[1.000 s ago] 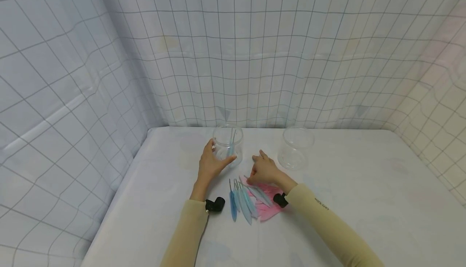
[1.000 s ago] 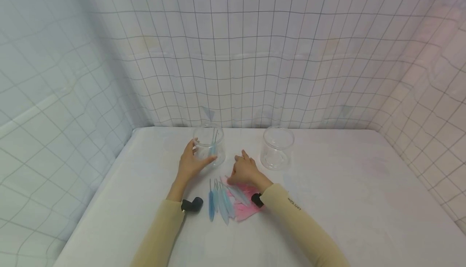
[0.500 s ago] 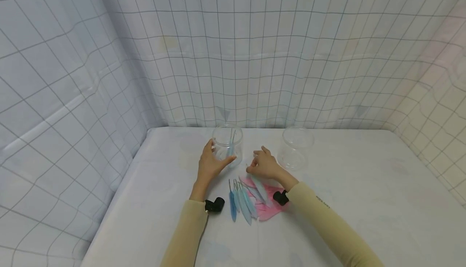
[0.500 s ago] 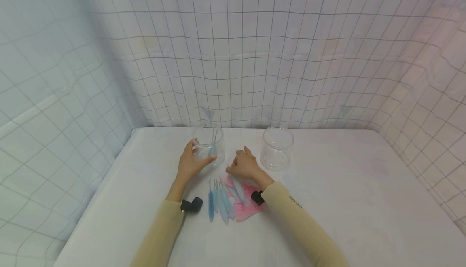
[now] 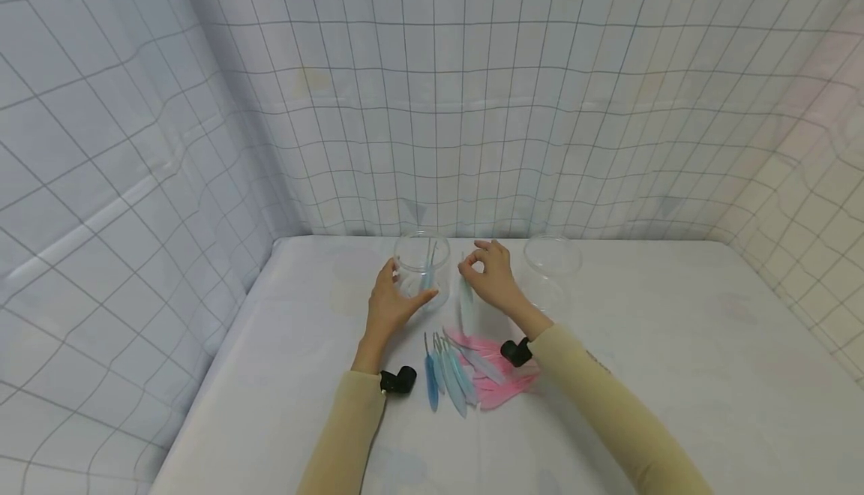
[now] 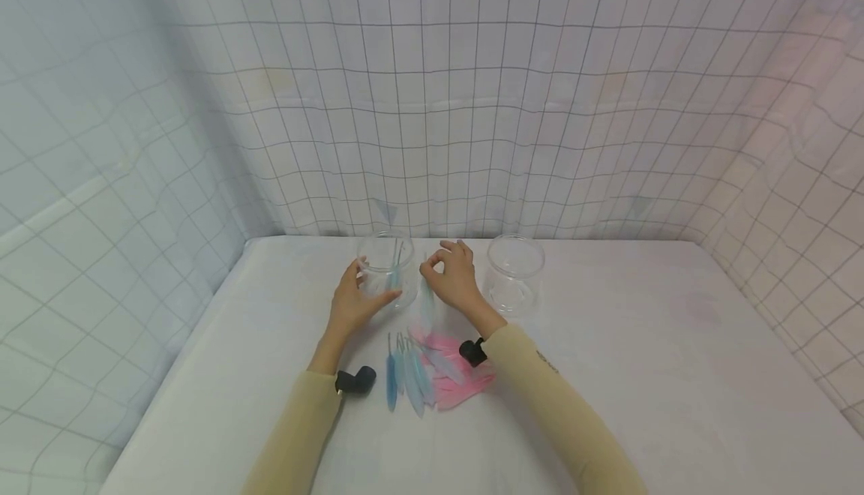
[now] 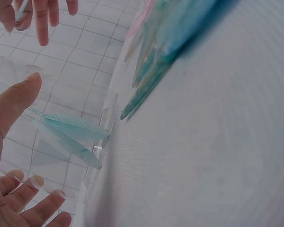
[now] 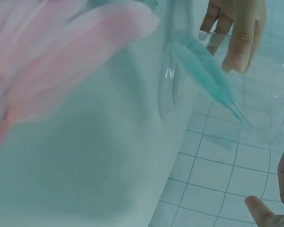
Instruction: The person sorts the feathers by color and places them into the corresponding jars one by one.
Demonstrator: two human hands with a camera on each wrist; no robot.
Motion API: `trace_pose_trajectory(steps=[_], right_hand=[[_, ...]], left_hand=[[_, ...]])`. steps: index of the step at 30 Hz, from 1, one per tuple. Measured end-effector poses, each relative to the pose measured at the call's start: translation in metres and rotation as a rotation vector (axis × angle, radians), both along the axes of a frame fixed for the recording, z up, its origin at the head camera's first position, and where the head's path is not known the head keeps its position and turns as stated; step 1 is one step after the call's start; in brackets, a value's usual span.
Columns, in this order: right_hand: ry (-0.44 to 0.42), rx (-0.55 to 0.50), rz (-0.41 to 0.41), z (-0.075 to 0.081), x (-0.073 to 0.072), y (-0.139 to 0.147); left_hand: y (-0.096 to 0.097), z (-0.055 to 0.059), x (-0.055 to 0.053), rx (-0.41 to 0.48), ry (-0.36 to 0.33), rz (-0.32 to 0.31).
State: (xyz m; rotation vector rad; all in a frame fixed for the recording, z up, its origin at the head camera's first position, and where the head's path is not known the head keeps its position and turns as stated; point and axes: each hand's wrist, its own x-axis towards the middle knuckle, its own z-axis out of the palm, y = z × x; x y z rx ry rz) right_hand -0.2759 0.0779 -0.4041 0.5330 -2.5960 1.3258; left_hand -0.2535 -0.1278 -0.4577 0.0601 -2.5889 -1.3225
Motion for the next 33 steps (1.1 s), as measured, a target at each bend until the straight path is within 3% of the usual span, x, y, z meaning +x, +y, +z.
trace_pose_trajectory(steps=[8, 16, 24, 33], right_hand=[[0.17, -0.212, -0.084, 0.019, -0.011, -0.011], [0.221, -0.408, -0.189, 0.032, -0.011, -0.022], [0.314, -0.513, -0.29, 0.035, -0.017, -0.035], [0.358, -0.543, -0.293, 0.032, -0.022, -0.052]], left_hand=[[0.0, 0.001, 0.001, 0.01, 0.014, -0.014], [-0.001, 0.002, 0.001, 0.011, 0.009, -0.008], [-0.001, 0.002, 0.0, -0.006, 0.001, 0.008], [0.0, 0.001, -0.002, -0.003, 0.01, 0.004]])
